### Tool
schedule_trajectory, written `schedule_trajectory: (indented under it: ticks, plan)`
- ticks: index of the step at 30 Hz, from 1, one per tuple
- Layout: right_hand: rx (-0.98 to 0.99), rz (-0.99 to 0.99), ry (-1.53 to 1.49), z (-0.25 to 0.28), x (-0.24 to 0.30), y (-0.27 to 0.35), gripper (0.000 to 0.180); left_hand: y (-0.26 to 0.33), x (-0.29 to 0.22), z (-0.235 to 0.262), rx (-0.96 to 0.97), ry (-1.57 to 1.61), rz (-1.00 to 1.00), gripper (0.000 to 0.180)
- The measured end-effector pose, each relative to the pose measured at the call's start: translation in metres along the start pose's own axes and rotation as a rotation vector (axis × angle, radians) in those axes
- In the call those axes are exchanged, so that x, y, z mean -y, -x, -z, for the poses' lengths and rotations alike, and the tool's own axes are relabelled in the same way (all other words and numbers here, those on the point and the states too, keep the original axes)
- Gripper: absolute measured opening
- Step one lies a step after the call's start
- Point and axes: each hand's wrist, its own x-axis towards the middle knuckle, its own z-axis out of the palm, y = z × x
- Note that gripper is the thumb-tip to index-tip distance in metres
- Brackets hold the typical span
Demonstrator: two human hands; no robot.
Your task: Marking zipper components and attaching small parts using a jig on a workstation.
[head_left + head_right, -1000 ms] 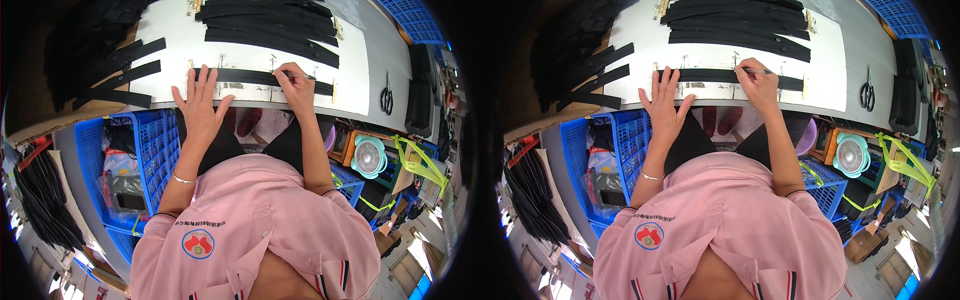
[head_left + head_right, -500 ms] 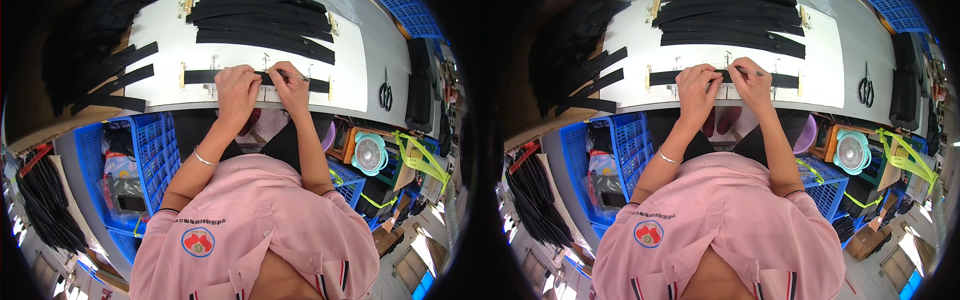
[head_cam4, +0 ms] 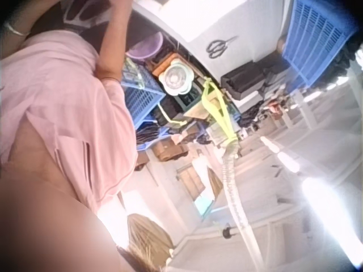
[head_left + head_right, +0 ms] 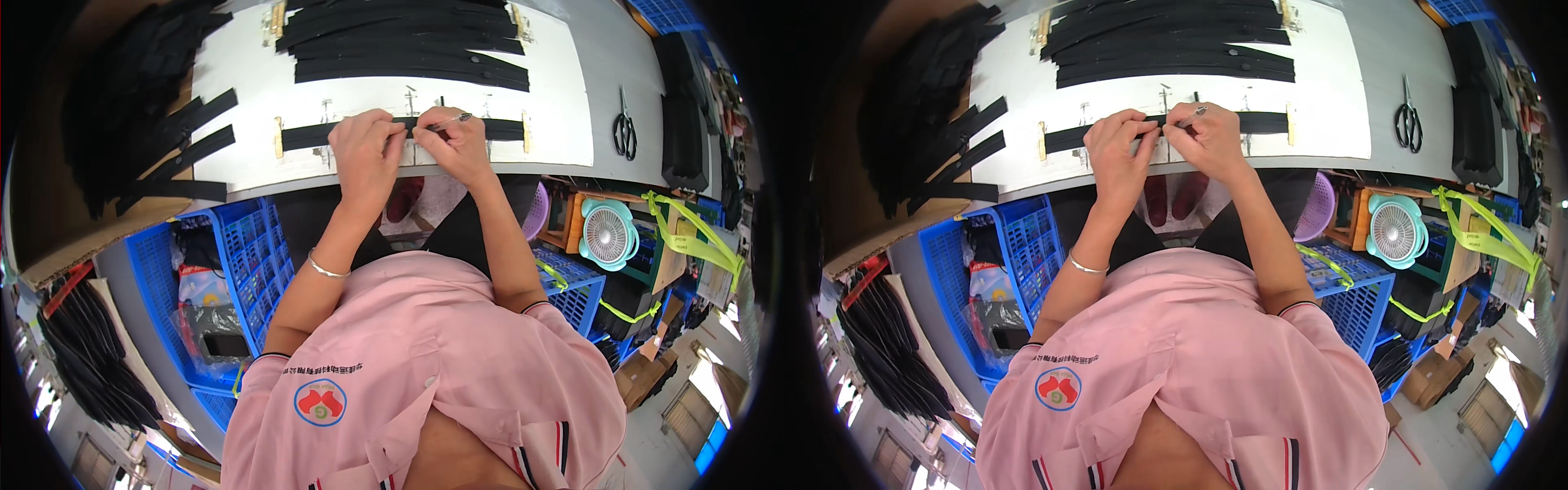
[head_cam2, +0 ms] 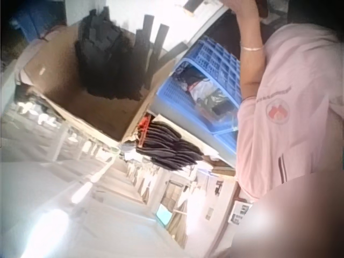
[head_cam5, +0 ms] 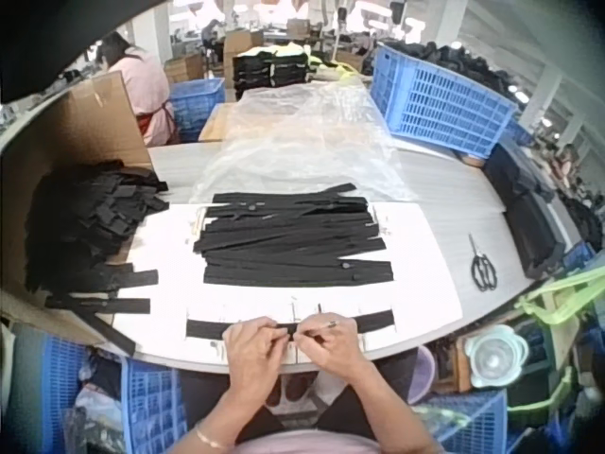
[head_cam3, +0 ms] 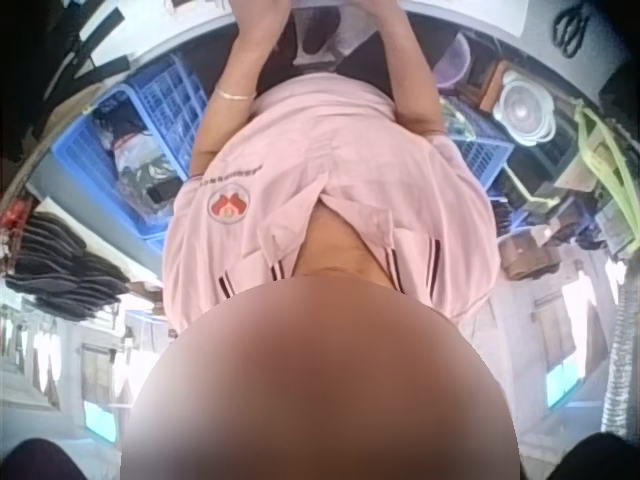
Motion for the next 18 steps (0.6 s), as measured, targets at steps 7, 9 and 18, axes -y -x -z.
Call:
schedule_trajectory:
  ticks: [7,9,18]
  plan:
    - [-0.338,-0.273,-0.446,0.056,-0.013,0.017,0.004,-0.002,-0.002,0.002,0.024,-0.037,0.003,0.011]
    - [-0.341,-0.367,-0.327,0.072,-0.027,0.022,0.006,0.0,-0.002,0.002,0.026,-0.048,0.003,0.011]
    - [-0.301,-0.371,-0.242,0.075,-0.048,0.031,0.008,-0.008,-0.036,-0.024,0.008,-0.04,-0.037,0.013]
